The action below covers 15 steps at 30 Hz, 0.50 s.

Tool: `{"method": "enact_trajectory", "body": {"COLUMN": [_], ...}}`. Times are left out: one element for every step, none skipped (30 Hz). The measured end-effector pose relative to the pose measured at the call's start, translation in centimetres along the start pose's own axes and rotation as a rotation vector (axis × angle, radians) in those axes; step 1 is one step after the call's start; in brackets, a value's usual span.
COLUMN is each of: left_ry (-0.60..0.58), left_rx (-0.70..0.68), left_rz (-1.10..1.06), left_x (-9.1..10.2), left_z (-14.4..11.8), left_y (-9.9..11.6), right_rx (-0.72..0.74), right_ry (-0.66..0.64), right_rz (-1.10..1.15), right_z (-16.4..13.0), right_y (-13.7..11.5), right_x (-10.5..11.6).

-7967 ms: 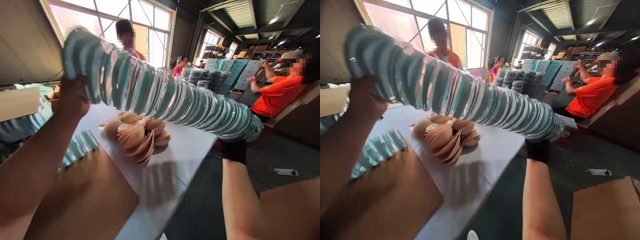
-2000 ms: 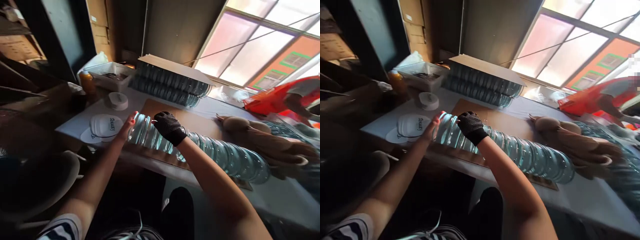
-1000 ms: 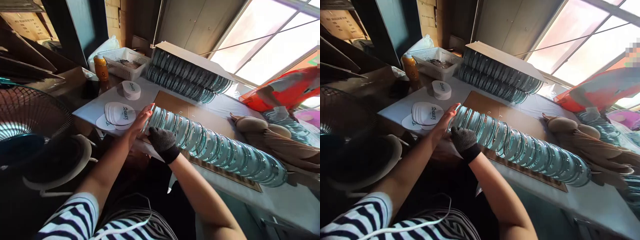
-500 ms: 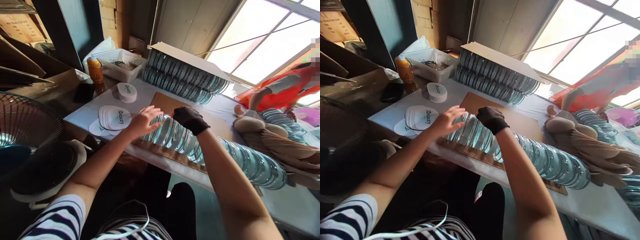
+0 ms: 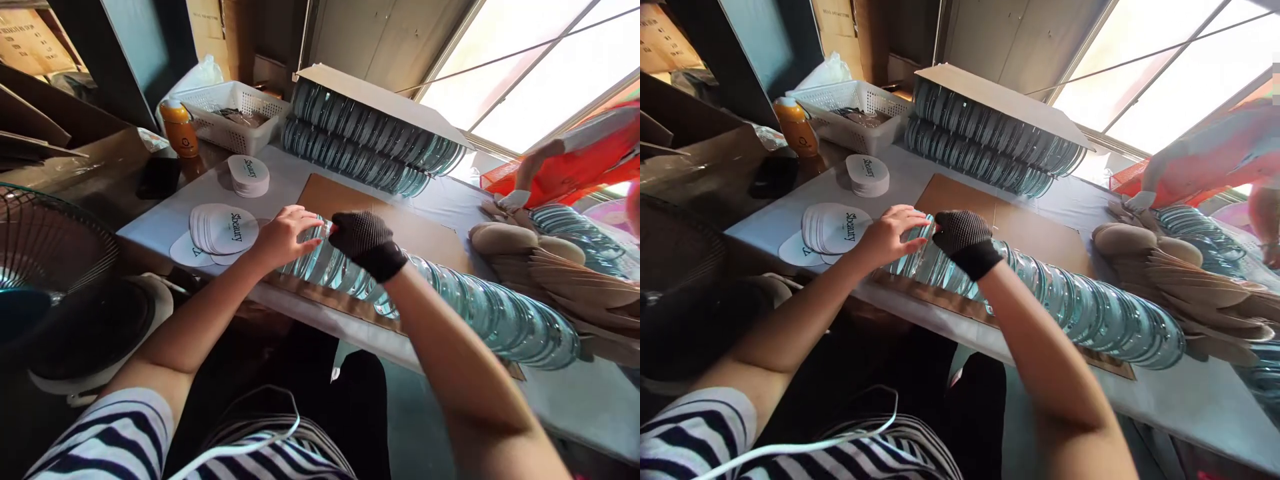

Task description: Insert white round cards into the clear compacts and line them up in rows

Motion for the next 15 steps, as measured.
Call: {"method": "enact_trajectory", "body": {"left_ry": [0.000, 0.003, 0.007, 0.012, 0.018, 0.025, 0.032, 0.037, 0.037, 0.033, 0.021, 0.006, -0.005, -0.011, -0.010], "left_rx": [-0.005, -0.012, -0.017, -0.022, -0.028, -0.033, -0.037, -0.040, -0.041, -0.040, -0.037, -0.033, -0.027, -0.023, -0.025], "left_rz": [0.005, 0.015, 0.029, 0.043, 0.055, 0.064, 0.070, 0.074, 0.075, 0.076, 0.077, 0.083, 0.094, 0.110, 0.124], "left_x": [0.0, -0.1, -0.1, -0.2, -0.2, -0.2, -0.2, -0.2, -0.1, 0.0, 0.2, 0.3, 0.5, 0.6, 0.7], "left_z": [0.0, 0.0, 0.0, 0.0, 0.0, 0.0, 0.0, 0.1, 0.1, 0.0, 0.0, -0.1, -0.1, -0.2, -0.4], "left_y": [0.0, 0.0, 0.1, 0.1, 0.1, 0.1, 0.1, 0.1, 0.1, 0.1, 0.2, 0.3, 0.5, 0.9, 1.3], "right_rx": [-0.041, -0.067, -0.080, -0.078, -0.070, -0.062, -0.059, -0.054, -0.045, -0.034, -0.025, -0.011, 0.004, 0.018, 0.016], "right_ry": [0.051, 0.080, 0.087, 0.076, 0.051, 0.021, -0.009, -0.040, -0.066, -0.085, -0.095, -0.102, -0.105, -0.102, -0.091], "right_rz": [0.020, 0.041, 0.068, 0.097, 0.126, 0.150, 0.166, 0.176, 0.183, 0.187, 0.189, 0.192, 0.196, 0.200, 0.200], "right_z": [-1.8, -3.4, -4.9, -6.1, -7.0, -7.6, -8.0, -8.1, -8.2, -8.2, -8.2, -8.3, -8.5, -8.8, -9.1], "right_y": [-1.2, -2.4, -3.6, -4.7, -5.7, -6.5, -7.1, -7.6, -8.0, -8.2, -8.2, -8.1, -7.7, -7.0, -6.0], "right_x": [-0.9, -2.0, -3.3, -4.7, -6.1, -7.5, -8.8, -9.9, -10.8, -11.4, -11.7, -11.5, -11.0, -10.1, -8.9]}}
Point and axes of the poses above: each hand's wrist, its own z-axis towards the middle knuckle, its own x-axis out of the back of the hand, y = z × x, the point moved 1 cm from there along z, towards the middle knuckle, and after that the axes turned 11 degrees about x, right-handed, at the moved point
